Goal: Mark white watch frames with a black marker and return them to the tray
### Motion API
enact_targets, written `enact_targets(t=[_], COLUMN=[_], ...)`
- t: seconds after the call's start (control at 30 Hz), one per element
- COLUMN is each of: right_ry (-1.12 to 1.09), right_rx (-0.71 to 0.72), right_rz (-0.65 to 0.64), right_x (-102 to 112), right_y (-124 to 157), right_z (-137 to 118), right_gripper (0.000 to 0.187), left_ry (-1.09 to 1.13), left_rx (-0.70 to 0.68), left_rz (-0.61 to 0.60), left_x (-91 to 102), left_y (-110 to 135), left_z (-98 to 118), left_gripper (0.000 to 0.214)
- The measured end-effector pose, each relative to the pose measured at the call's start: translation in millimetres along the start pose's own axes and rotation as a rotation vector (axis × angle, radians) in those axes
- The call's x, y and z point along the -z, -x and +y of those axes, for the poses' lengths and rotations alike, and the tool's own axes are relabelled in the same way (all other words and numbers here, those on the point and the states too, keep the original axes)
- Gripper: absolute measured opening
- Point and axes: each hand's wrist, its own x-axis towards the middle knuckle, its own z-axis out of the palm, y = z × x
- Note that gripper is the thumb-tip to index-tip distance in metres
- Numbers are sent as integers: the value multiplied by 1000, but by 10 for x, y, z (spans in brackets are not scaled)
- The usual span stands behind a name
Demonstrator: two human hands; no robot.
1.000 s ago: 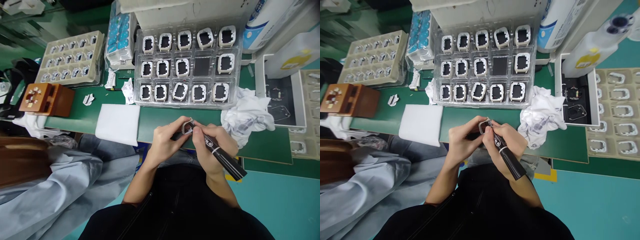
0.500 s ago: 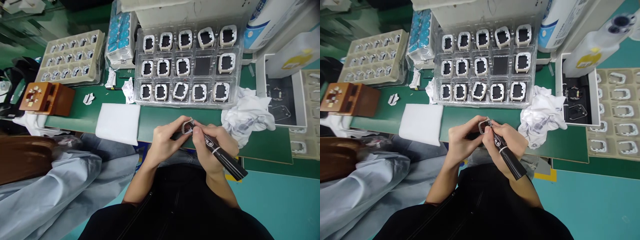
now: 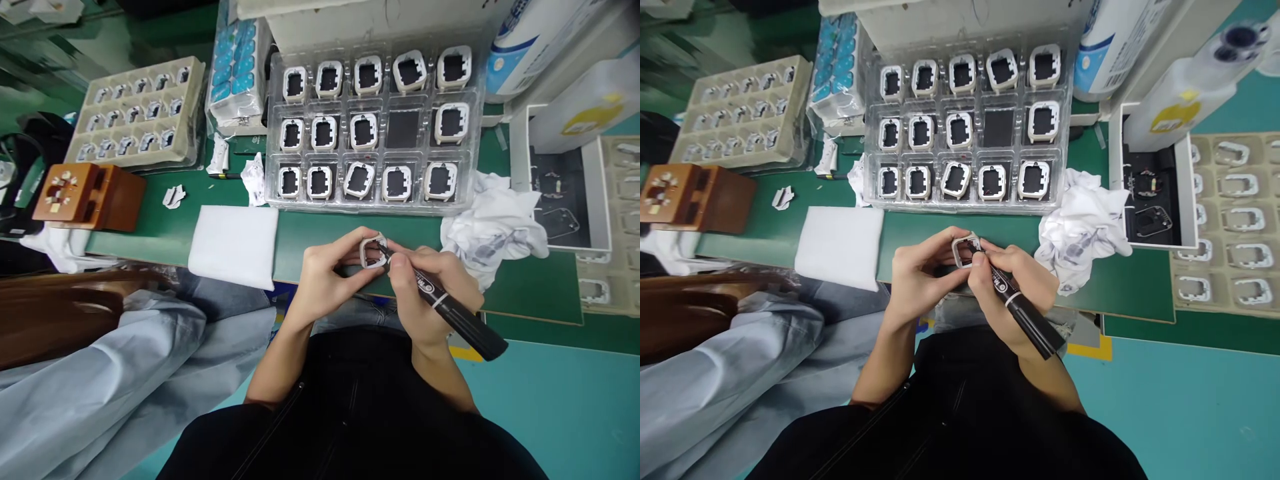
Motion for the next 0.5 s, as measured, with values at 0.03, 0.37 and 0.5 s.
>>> enact_targets(t=[0.03,0.37,0.5], right_ry=[1,-2,7], right_rx=[0,-3,-20], right_rz=[-2,3,-8], right_x=[-2,-43,-39], right_y=[2,13,6], right_z=[2,-2,-16], right_gripper=[17,15,15], left_ry=[36,55,33], left_rx=[11,29,-6], left_rz=[-4,-20,-17], left_x=[3,17,11], left_y=[-11,-29,-18], left_z=[5,-7,-20], left_gripper=[43,44,41])
